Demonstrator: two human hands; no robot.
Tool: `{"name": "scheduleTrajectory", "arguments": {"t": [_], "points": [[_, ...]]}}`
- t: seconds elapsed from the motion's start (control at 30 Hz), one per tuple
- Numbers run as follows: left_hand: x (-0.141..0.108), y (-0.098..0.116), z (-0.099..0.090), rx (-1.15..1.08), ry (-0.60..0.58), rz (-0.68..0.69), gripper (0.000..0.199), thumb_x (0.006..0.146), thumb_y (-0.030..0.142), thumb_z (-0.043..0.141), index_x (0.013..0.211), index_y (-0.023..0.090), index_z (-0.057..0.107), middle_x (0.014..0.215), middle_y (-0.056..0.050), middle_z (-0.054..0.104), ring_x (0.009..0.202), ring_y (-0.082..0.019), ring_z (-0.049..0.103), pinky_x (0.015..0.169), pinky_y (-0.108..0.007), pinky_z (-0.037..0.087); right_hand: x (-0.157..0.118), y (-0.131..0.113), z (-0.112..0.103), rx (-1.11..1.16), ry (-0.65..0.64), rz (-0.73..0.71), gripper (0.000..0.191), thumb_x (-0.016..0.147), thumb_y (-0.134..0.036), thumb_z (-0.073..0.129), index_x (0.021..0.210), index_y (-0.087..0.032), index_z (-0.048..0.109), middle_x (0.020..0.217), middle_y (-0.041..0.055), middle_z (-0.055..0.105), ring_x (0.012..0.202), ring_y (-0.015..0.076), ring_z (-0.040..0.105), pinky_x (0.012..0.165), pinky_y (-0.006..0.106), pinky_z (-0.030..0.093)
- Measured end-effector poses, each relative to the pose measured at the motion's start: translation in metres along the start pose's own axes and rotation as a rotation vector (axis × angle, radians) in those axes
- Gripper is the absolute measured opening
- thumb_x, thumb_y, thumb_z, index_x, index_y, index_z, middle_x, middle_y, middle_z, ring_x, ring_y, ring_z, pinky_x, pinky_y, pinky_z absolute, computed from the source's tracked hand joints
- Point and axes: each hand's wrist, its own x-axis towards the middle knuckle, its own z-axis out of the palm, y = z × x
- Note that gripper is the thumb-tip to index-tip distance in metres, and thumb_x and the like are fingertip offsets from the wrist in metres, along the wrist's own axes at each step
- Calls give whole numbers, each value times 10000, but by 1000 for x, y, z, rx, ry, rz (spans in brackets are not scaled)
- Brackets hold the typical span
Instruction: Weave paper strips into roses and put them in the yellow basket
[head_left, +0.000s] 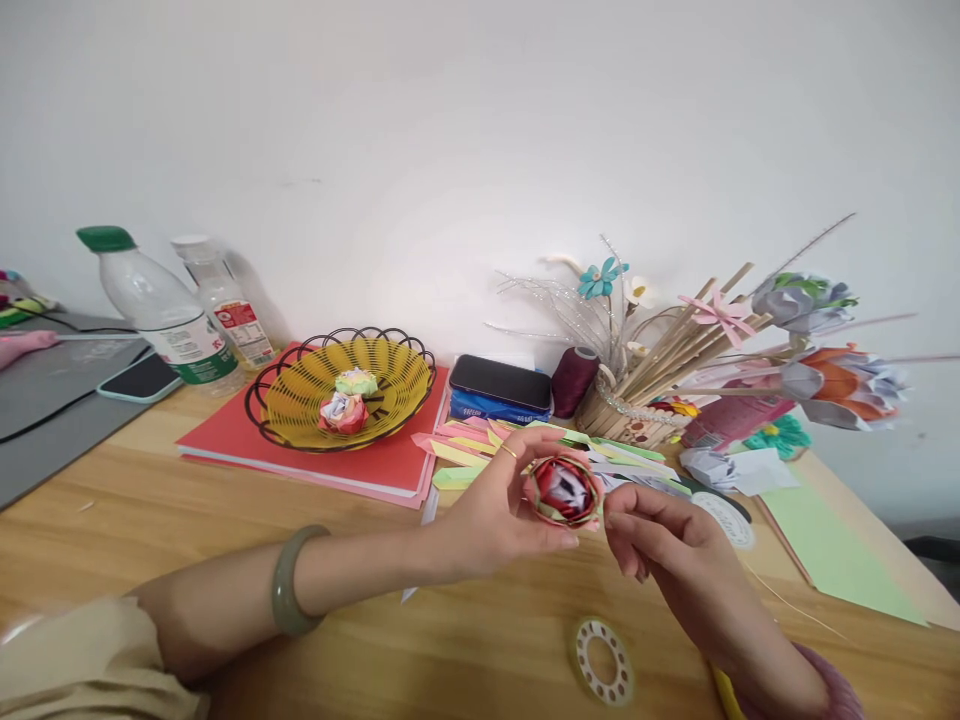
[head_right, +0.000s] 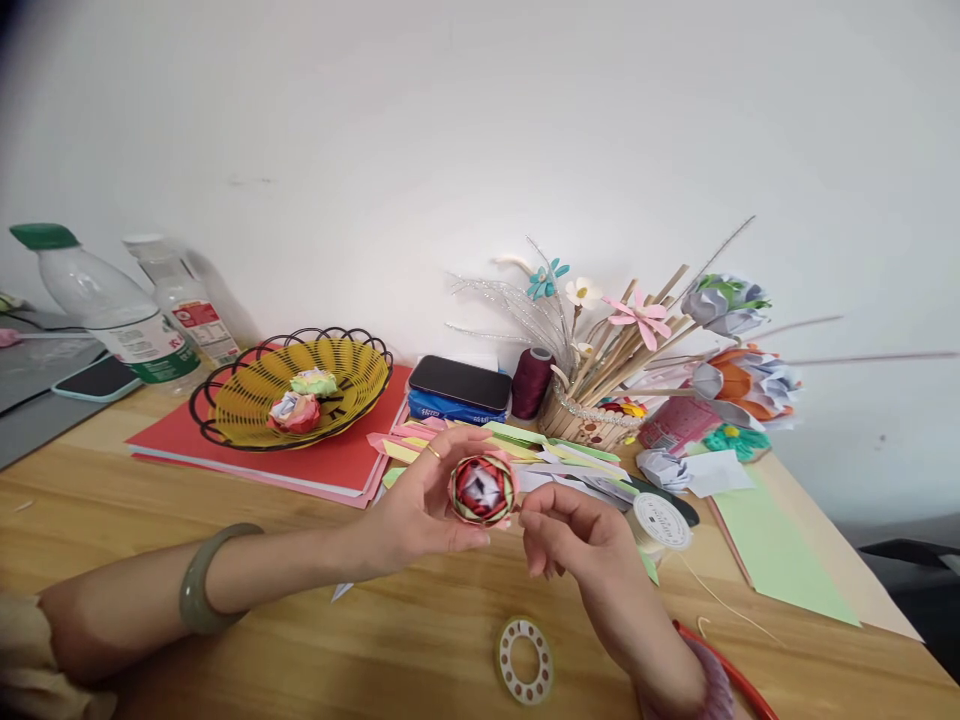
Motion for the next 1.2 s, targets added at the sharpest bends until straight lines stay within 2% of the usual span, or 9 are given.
{"name": "scheduleTrajectory", "arguments": {"t": [0.1, 0.27, 0.47, 0.6, 0.7, 0.8, 0.9, 1.07, 1.2], "points": [[1, -2, -1, 26, -1, -36, 591, 618, 154, 708, 1130, 242, 427, 1142, -57, 505, 1030, -186, 517, 864, -318, 413, 0, 1, -1, -43, -15, 6, 217, 747, -378, 566, 668, -177, 550, 475, -40, 492, 454, 75, 397, 450, 209, 299], [-1, -3, -2, 104, 69, -67, 552, 632, 195, 713, 1110, 211, 437, 1070, -54, 551, 966, -160, 540, 857, -289, 413, -4, -7, 6, -267, -38, -104, 222, 757, -397, 547, 687, -186, 547, 565, -27, 499, 529, 94, 417, 484, 220, 327], [-2, 4, -3, 217, 52, -243, 724, 614, 296, 725, 1248, 223, 384, 1093, -62, 557, 912, -165, 542, 758, -279, 441, -3, -9, 11, -286, 25, -96, 244, 742, -430, 560, 729, -187, 574, 547, -35, 479, 492, 88, 396, 450, 214, 320], [1, 8, -4, 123, 53, -344, 539, 726, 402, 594, 1212, 210, 460, 1078, -72, 572, 811, -149, 569, 665, -273, 452, -1, -7, 6, -193, 68, -57, 251, 716, -430, 597, 694, -181, 577, 517, -35, 478, 480, 82, 397, 437, 203, 313], [4, 8, -5, 88, 48, -313, 456, 694, 358, 642, 1093, 168, 530, 1050, -82, 585, 843, -158, 574, 693, -272, 448, 1, -6, 2, -89, 98, -38, 249, 699, -411, 620, 633, -179, 557, 494, -39, 462, 457, 71, 373, 415, 194, 286], [6, 5, -6, 80, 72, -280, 550, 589, 274, 738, 1077, 168, 508, 1022, -75, 588, 884, -168, 559, 752, -294, 439, 3, -5, 0, -4, 143, -49, 264, 699, -408, 618, 602, -176, 536, 481, -40, 445, 440, 68, 349, 404, 199, 270], [6, 4, -7, 97, 104, -281, 651, 542, 265, 768, 1118, 182, 478, 954, -52, 599, 868, -161, 551, 800, -315, 419, 3, -5, 0, 2, 207, -121, 282, 731, -416, 585, 595, -178, 519, 498, -33, 451, 452, 73, 361, 419, 205, 295], [5, 5, -6, 168, 130, -251, 663, 525, 285, 780, 1109, 195, 481, 978, -38, 570, 891, -148, 519, 805, -284, 398, -5, -4, 3, -257, 232, -264, 192, 748, -373, 583, 679, -201, 536, 572, -30, 491, 508, 91, 423, 455, 204, 353], [4, 4, -4, 93, 108, -266, 595, 525, 270, 779, 1013, 185, 449, 925, -19, 559, 801, -115, 525, 725, -250, 404, -10, -3, 7, -425, 180, -316, 157, 756, -362, 578, 742, -210, 543, 612, -22, 532, 539, 106, 472, 483, 216, 393]]}}
